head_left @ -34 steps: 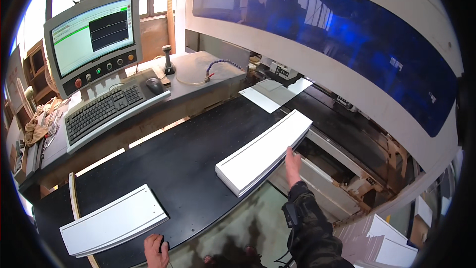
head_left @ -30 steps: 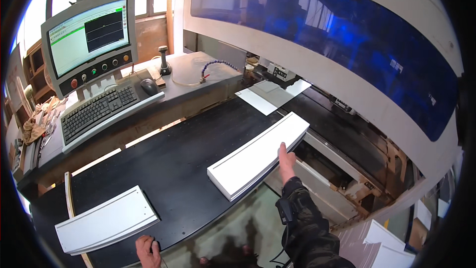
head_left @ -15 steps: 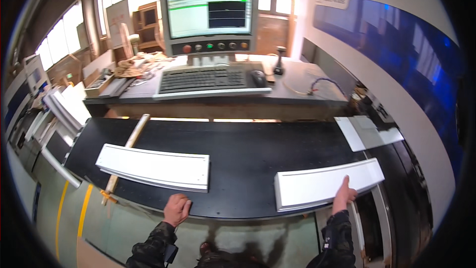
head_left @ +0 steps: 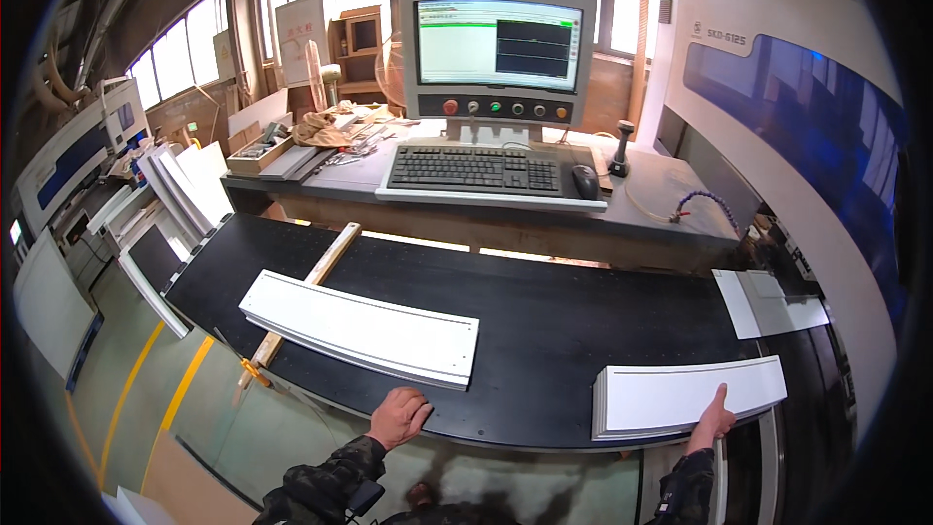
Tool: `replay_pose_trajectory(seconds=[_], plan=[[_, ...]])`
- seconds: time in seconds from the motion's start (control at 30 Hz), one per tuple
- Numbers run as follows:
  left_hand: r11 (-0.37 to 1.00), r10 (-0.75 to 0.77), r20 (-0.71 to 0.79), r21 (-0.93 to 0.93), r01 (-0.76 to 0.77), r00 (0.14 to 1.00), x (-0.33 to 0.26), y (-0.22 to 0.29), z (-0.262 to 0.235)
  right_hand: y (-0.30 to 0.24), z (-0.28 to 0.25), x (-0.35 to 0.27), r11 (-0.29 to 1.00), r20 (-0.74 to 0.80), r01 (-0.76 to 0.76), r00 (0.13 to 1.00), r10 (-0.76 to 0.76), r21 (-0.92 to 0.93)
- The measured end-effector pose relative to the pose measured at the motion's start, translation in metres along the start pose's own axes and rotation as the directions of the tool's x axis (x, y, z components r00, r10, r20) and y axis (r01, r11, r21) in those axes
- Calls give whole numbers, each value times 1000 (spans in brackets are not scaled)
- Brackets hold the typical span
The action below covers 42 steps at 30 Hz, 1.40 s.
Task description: Feeding white furniture panels into an edge-banding machine and trimming excess material with a utility knife.
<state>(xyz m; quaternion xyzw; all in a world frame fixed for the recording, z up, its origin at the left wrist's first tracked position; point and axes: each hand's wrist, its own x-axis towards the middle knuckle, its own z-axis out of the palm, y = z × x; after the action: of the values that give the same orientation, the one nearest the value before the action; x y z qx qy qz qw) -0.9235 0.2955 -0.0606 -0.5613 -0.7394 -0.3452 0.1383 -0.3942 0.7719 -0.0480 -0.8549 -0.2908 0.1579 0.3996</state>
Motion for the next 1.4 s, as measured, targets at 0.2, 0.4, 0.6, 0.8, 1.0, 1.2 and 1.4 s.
replay_pose_trajectory(seconds=[0.2, 0.4, 0.6, 0.8, 1.0, 1.2, 1.4], plan=[[988, 140, 38, -73, -137, 989, 1, -11, -7, 16, 10, 28, 997, -9, 19, 1000, -20, -69], [990, 39, -154, 140, -17, 987, 39, -4, -52, 22, 15, 50, 999, 122, -22, 992, 25, -30], [946, 7, 48, 323, -22, 999, 43, -55, -69, 20, 25, 39, 998, 7, 34, 999, -34, -49], [967, 67, -75, 251, -46, 995, 42, -65, -64, 23, 24, 57, 999, 121, -13, 993, 18, -46], [980, 49, -107, 197, -27, 993, 43, -68, -68, 24, 31, 59, 999, 129, 3, 992, 3, -52], [984, 60, -141, 173, -35, 988, 45, -64, -67, 22, 30, 50, 1000, 179, -14, 984, 13, 8], [996, 67, -169, 63, -57, 983, 25, -13, -53, 23, 32, 51, 999, 97, -29, 995, 27, 15]])
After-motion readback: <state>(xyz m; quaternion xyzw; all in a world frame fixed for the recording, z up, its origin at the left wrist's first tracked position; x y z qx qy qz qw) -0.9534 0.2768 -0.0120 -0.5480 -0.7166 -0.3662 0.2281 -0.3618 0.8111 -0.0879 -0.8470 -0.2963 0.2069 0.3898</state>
